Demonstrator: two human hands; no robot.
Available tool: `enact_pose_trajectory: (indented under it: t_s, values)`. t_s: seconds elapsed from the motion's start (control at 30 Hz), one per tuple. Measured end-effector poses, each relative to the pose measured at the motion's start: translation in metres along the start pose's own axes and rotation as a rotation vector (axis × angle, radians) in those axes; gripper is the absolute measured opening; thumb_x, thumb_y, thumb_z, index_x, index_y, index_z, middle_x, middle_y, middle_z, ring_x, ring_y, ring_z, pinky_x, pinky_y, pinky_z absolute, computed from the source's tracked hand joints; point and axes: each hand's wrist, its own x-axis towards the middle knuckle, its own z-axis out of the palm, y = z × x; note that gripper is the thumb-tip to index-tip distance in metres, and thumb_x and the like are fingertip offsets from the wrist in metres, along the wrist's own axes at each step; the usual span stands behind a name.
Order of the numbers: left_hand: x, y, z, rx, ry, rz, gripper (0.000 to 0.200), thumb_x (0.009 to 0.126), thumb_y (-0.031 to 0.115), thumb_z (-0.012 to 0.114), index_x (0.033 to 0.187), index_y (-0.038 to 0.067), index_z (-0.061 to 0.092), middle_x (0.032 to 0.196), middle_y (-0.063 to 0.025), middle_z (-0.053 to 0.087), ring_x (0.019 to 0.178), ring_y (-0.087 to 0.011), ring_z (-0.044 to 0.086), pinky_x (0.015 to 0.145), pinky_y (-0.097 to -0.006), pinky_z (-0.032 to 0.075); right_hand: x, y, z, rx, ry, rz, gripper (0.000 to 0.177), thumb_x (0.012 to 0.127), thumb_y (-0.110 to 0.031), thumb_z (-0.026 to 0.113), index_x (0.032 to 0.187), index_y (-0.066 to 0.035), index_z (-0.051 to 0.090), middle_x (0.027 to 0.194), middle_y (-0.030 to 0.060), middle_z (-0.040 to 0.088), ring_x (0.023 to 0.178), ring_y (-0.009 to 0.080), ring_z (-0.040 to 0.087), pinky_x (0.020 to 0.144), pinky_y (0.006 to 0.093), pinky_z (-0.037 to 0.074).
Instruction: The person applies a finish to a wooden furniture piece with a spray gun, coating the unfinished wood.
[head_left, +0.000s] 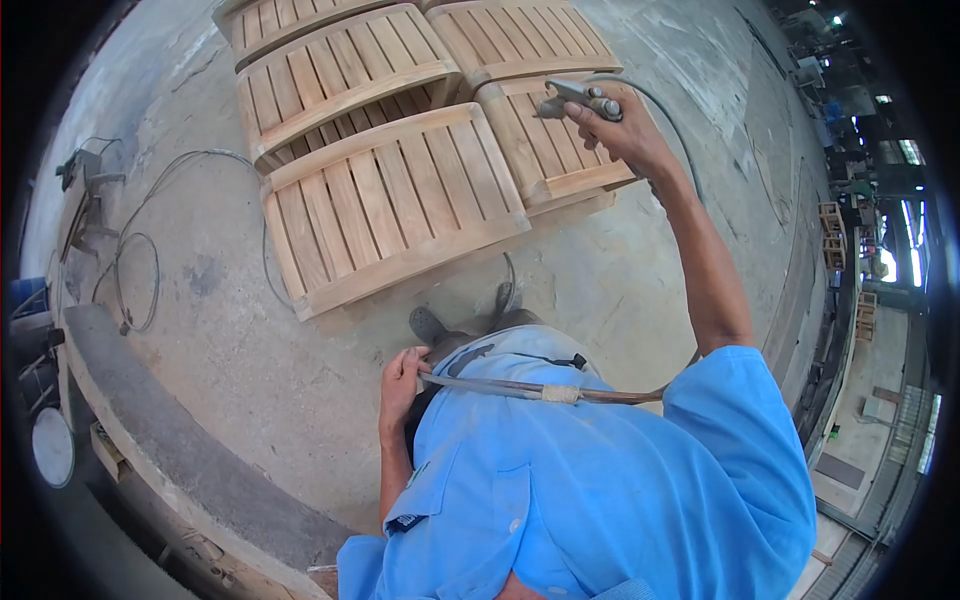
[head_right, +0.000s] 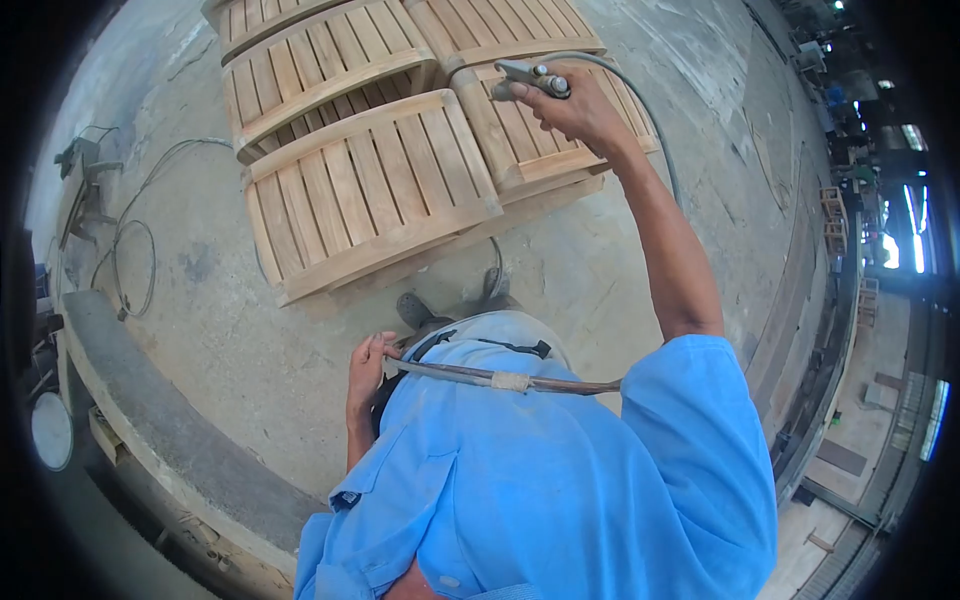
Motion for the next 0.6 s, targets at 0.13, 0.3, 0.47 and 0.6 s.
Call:
enact_pose_trajectory:
  t_s: [0.13, 0.3, 0.47, 0.6]
  values:
    - [0.001, 0.017, 0.028, 0.037, -0.004, -0.011, 0.04, 0.104, 0.031, 0.046, 0.105, -0.004, 0.065, 0.082, -0.0066, 0.065, 0.085, -0.0138, 0.058, 0.083, -0.0304, 0.045, 0.012, 0.026, -0.013, 0.018, 0.06, -0.047, 0.036, 0.092, -0.044, 0.066, 0.089, -0.009, 0.067, 0.063, -0.0025, 0.058, 0.063, 0.0058, 0.06, 0.044, 0.0223, 0.04]
    - [0.007, 0.01, 0.075, 0.066, 0.079, 0.014, 0.041, 0.104, 0.033, 0.046, 0.106, -0.003, 0.066, 0.08, -0.0058, 0.065, 0.082, -0.0134, 0.058, 0.08, -0.0292, 0.045, 0.008, 0.069, -0.037, 0.077, 0.018, -0.14, 0.033, 0.091, -0.042, 0.068, 0.097, -0.01, 0.07, 0.064, -0.0025, 0.056, 0.06, 0.0074, 0.053, 0.054, 0.0263, 0.043]
    - [0.017, 0.026, 0.145, 0.065, 0.197, -0.032, 0.041, 0.103, 0.035, 0.048, 0.11, -0.001, 0.066, 0.08, -0.0075, 0.067, 0.08, -0.0124, 0.058, 0.076, -0.0278, 0.044, -0.053, 0.135, -0.066, 0.158, -0.21, -0.053, 0.039, 0.089, -0.033, 0.07, 0.122, -0.013, 0.069, 0.076, 0.0021, 0.067, 0.071, 0.0114, 0.06, 0.068, 0.0289, 0.049]
    - [0.035, 0.027, 0.189, -0.002, 0.231, -0.099, 0.046, 0.104, 0.037, 0.046, 0.117, -0.004, 0.063, 0.075, -0.0076, 0.066, 0.08, -0.0142, 0.06, 0.085, -0.0309, 0.045, -0.121, 0.184, -0.073, 0.308, -0.366, -0.136, 0.044, 0.086, -0.028, 0.073, 0.126, -0.013, 0.066, 0.103, 0.0119, 0.073, 0.089, 0.0201, 0.07, 0.081, 0.0318, 0.052]
